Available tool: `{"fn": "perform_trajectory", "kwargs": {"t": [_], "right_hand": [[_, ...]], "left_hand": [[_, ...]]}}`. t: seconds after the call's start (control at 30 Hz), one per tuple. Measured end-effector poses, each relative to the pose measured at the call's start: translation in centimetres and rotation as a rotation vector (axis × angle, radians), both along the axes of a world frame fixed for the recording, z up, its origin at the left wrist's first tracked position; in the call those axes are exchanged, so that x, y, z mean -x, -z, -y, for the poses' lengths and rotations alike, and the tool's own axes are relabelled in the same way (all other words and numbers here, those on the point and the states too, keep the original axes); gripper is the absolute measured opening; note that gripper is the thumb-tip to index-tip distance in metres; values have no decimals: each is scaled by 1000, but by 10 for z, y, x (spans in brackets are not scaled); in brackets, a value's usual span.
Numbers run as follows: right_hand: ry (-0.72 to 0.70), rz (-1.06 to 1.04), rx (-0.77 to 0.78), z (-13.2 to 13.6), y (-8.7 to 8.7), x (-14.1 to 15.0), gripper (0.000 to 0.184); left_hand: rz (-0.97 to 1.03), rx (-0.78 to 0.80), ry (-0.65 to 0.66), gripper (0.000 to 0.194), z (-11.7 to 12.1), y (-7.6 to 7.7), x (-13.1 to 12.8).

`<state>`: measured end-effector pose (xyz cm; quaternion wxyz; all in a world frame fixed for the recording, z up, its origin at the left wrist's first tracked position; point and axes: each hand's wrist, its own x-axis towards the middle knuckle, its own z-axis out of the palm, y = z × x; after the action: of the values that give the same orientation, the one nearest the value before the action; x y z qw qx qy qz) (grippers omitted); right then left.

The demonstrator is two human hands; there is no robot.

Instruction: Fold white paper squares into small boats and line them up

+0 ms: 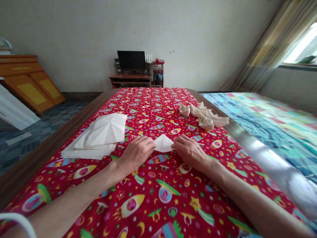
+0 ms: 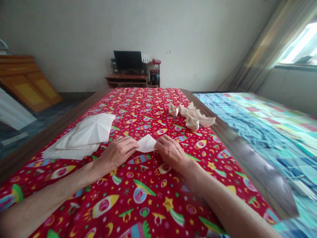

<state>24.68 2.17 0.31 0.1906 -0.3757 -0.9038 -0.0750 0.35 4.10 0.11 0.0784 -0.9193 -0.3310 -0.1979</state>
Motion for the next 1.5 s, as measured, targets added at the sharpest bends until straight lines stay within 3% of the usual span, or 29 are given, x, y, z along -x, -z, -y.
{"fn": "perform_trajectory", "kwargs": {"t": [0.37,0.77,0.97,1.27,1.37,1.5], "right_hand": [[-41,43,-72,4,1,0,21],[39,-346,251,-11,13,-5,21],[225,-314,293,-12,10,-1,22],[372,-304,349,-10,4,5,16],[387,-307,350,-11,5,5,13],[388,-301,314,-12,10,4,13]], "left_hand": [[74,62,-4,10,3,2,1],[426,376,-53,16,-19,9,7],[378,287,-120,25,-21,14,7],[286,221,-188,18,-26,21,7],[298,214,-204,12,-24,18,6],[203,67,-108,32,-15,6,-2]]}}
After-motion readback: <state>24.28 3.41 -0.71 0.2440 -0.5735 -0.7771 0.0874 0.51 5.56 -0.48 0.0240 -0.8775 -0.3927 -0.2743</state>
